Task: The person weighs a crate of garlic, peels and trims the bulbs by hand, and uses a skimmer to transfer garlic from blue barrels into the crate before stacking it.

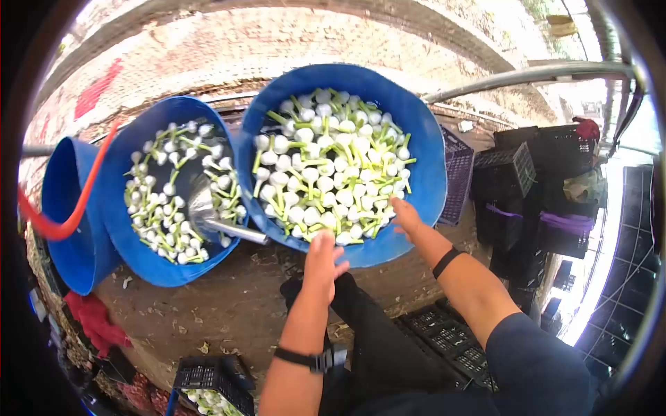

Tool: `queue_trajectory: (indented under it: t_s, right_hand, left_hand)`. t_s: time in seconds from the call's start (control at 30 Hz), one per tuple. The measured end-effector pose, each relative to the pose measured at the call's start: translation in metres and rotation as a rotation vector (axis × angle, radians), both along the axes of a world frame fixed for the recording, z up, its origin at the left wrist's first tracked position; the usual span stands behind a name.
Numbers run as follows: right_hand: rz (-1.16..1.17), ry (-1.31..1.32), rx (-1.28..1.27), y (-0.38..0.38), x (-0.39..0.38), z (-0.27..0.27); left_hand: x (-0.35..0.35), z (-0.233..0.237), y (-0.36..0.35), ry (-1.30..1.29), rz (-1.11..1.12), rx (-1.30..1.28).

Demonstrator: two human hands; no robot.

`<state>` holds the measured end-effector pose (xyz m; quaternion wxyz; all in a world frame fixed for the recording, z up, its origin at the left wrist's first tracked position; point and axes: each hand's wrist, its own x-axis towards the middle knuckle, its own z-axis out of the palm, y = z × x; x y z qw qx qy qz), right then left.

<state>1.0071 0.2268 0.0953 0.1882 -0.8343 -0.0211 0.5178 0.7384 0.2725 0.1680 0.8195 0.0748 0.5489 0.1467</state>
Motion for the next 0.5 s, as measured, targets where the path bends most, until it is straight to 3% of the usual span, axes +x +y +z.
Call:
queue_trajectory:
  t_s: [0.1, 0.17, 0.23, 0.27, 0.3, 0.37, 0.4, 0.43, 0.47, 0.5]
  right_hand:
    - [-0.045, -0.021, 0.006, 0.014, 0.031, -0.042]
    - [-0.111, -0.054, 0.005, 0.008, 0.058, -0.09]
    - [-0.067, -0.256, 0.156, -0.008, 0.092, -0.16]
    - [-0.082, -0.062, 0.162, -0.015, 0.108, -0.186]
    - [-0.095, -0.055, 0.148, -0.015, 0.106, -0.198]
    - [0.109, 0.029, -0.122, 0.005, 0.085, -0.199]
    - [0.095, 0.036, -0.134, 0.013, 0.076, -0.19]
    - [0.112, 0.206, -0.128, 0.028, 0.07, -0.179]
    - [0.121, 0.374, -0.122, 0.042, 0.063, -0.166]
    - [0.136, 0.342, -0.206, 0.053, 0.053, -0.149]
  left_hand:
    - [0.061, -0.087, 0.051, 0.108, -0.089, -0.11]
    - [0.094, -0.127, 0.076, 0.243, -0.161, -0.212]
    - [0.112, -0.19, 0.074, 0.305, -0.191, -0.285]
    - [0.121, -0.203, 0.074, 0.337, -0.221, -0.287]
    - [0.129, -0.211, 0.076, 0.369, -0.255, -0.284]
    - [0.146, -0.226, 0.077, 0.417, -0.3, -0.269]
    - [0.152, -0.233, 0.074, 0.454, -0.333, -0.25]
    - [0.155, -0.244, 0.075, 0.459, -0.341, -0.254]
    - [0.152, -0.256, 0.076, 0.369, -0.353, -0.296]
    - [0.146, -0.267, 0.069, 0.275, -0.377, -0.355]
